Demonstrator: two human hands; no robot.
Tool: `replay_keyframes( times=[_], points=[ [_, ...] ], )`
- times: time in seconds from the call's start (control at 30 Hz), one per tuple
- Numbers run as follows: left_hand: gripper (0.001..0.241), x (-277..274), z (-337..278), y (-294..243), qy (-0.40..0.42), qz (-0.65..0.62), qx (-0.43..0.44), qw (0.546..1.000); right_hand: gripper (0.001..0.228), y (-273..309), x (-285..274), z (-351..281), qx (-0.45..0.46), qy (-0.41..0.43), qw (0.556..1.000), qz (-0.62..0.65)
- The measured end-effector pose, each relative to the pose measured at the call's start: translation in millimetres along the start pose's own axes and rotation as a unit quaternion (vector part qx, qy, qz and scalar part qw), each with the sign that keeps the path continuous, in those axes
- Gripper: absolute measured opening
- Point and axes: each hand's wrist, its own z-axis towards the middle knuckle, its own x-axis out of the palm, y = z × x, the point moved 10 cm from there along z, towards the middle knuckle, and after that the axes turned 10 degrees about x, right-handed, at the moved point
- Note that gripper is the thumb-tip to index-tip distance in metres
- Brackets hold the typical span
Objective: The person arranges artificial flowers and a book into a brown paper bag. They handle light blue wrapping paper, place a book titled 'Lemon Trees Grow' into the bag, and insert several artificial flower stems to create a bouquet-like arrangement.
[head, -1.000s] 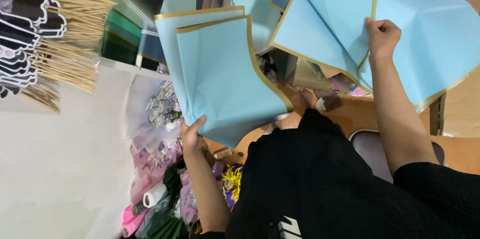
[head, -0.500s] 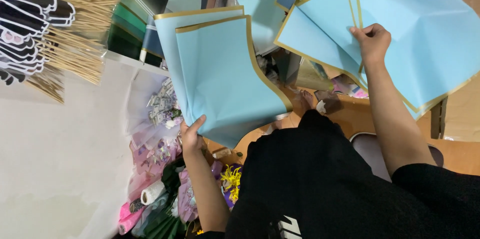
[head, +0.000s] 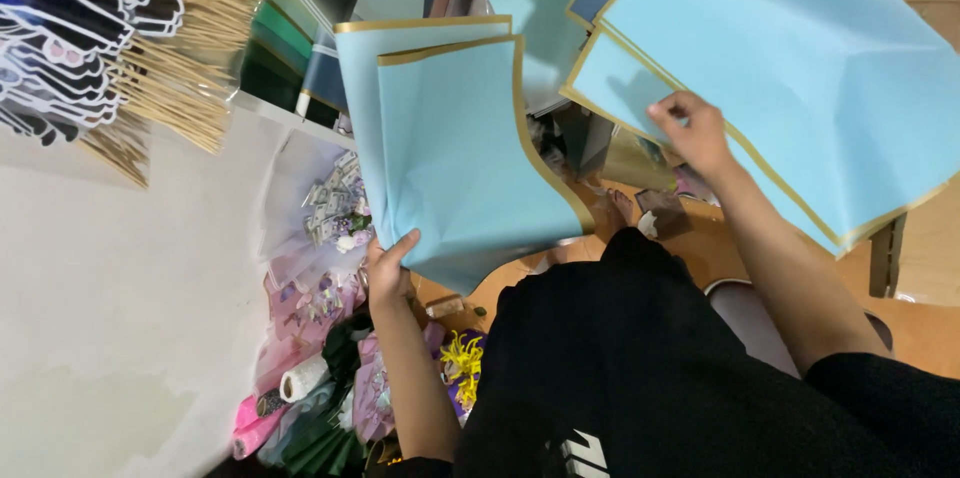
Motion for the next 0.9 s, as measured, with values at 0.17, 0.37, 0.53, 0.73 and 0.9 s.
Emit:
replay_keyframes(
  times=[0.17,0.37,0.53,0.73,0.9],
  points=[
    [0.03,12,-3,-15,0.007,-0.02,0.006,1.0,0.049,63,84,-62,0.017,0.186,0.982,0.016],
    [0.031,4,-11,-14,0.063,-0.043,0.052,0.996,0.046,83,155,-81,0.152,0.319,0.865,0.355],
    [0.018,9,-41,-54,0.089,0.052,0.064,0.993,0.031,132,144,-78,0.086,0.256,0.878,0.396],
    [0.062,-41,-80,-32,-0.03,0.136,0.001,0.99,0.018,138,180,-65,0.04,0.312,0.898,0.306],
    [0.057,-78,-109,-11,-0.14,0.051,0.062,0.987,0.017,139,214,-75,0.032,0.379,0.884,0.272]
  ],
)
